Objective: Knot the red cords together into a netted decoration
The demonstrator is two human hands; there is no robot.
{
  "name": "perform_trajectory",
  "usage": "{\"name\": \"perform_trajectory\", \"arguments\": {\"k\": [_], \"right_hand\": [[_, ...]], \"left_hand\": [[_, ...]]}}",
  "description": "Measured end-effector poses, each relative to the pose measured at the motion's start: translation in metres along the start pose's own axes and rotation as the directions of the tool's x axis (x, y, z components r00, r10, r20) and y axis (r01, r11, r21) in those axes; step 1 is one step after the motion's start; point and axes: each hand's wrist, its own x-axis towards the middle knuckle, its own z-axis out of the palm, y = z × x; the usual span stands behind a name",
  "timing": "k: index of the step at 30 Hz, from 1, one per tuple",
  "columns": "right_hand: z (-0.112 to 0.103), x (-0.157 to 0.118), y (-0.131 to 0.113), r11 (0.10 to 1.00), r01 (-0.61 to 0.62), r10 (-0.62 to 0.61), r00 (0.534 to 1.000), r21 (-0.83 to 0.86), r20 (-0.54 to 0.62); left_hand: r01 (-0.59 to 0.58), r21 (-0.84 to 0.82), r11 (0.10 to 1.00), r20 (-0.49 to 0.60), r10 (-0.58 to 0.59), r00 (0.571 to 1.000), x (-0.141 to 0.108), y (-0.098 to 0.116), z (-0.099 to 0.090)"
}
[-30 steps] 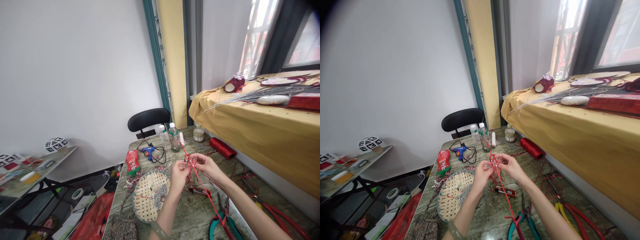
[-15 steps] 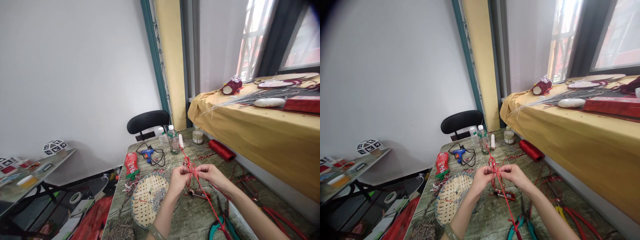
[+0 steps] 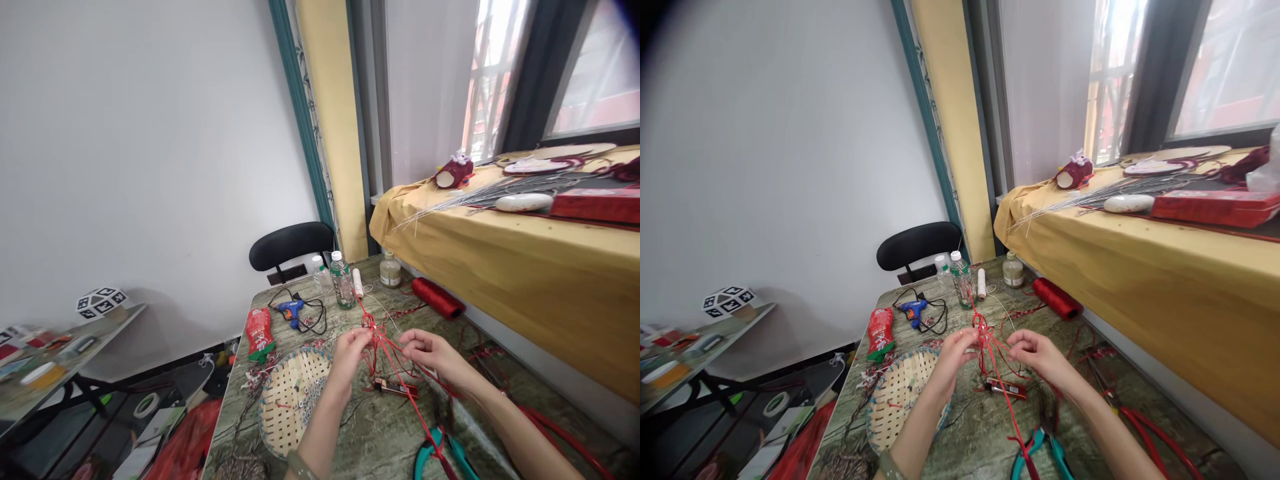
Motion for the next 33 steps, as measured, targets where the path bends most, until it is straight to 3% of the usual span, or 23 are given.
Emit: {"name": "perform_trajectory", "arguments": {"k": [3,8,18,23,28,33], "right_hand": [[-0.005,-0.001,0.003,0.999,0.008,-0.008,1.000,-0.032,-0.011],[0.000,0.004,0.011,0.993,0.014,-0.012,1.000,-0.113,0.010],[0.013,0.003,0.024,0.971,0.010,0.001,0.999,-0.238,0.045],[0.018,-0.004,0.023,0.969,0.005,0.009,0.998,-0.249,0.057],[0.013,-0.008,0.029,0.955,-0.021,0.022,1.000,-0.295,-0.001],[0.003,0.002,0.032,0.918,-0.008,-0.046,0.991,-0.396,-0.126]], "left_hand": [[0.010,-0.024,1.000,-0.019,-0.011,1.000,0.004,-0.004,0.002],[0.042,-0.011,0.999,0.092,-0.041,0.995,0.012,-0.012,0.008],[0.049,0.025,0.998,0.052,-0.050,0.997,0.010,-0.022,0.014],[0.027,0.016,0.999,0.128,-0.029,0.991,0.008,-0.032,0.017],[0.125,-0.028,0.992,-0.005,-0.125,0.992,0.005,-0.039,0.010],[0.011,-0.030,0.999,-0.097,-0.014,0.995,0.004,-0.040,0.005]]}}
